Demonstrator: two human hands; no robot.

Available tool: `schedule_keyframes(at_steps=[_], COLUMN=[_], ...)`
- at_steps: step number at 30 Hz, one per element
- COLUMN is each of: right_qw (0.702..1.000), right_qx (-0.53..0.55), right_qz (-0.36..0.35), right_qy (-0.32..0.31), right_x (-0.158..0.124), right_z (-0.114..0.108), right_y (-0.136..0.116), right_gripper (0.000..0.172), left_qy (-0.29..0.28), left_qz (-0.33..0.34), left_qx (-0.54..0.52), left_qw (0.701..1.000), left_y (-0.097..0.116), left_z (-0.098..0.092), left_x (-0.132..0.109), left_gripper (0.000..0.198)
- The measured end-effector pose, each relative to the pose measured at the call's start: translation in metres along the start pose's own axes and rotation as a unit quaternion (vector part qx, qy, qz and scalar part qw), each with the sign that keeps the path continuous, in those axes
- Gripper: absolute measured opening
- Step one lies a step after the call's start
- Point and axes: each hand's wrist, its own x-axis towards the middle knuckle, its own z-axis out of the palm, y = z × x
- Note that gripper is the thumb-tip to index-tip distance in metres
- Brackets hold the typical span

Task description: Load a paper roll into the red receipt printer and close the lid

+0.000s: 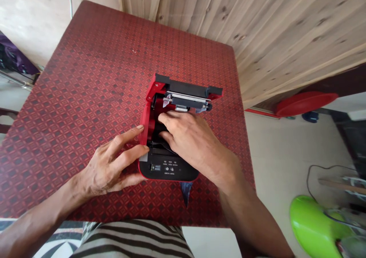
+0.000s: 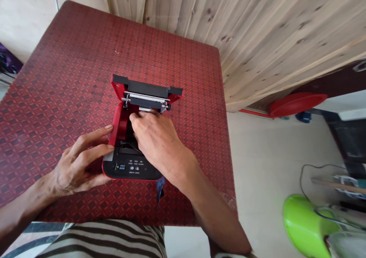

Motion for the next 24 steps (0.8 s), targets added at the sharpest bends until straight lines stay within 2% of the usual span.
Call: schedule_keyframes(at_steps=[17,20,24], right_qw=[1.000,0.998,0.990], right_qx=[0.030,0.058,0.102], right_qz=[0.003,-0.019,-0.064], right_qy=[-0.011,0.007,0.075], right_x=[0.001,-0.005,-0.022], right_z=[-0.001,-0.002,-0.006], right_y=[0.002,0.002,0.001], right_gripper=[0.019,0.019,0.015], left_qy=[0.018,0.015,0.007], left_qz=[0.009,0.006,0.001], left_qx=[0.000,0.007,0.002], left_qw=[1.000,1.000,1.000], left_y=[-0.002,-0.001,-0.001], left_z=[0.002,0.001,0.001], left_x=[0.003,0.002,0.003], left_gripper=[0.048,0.047,0.047])
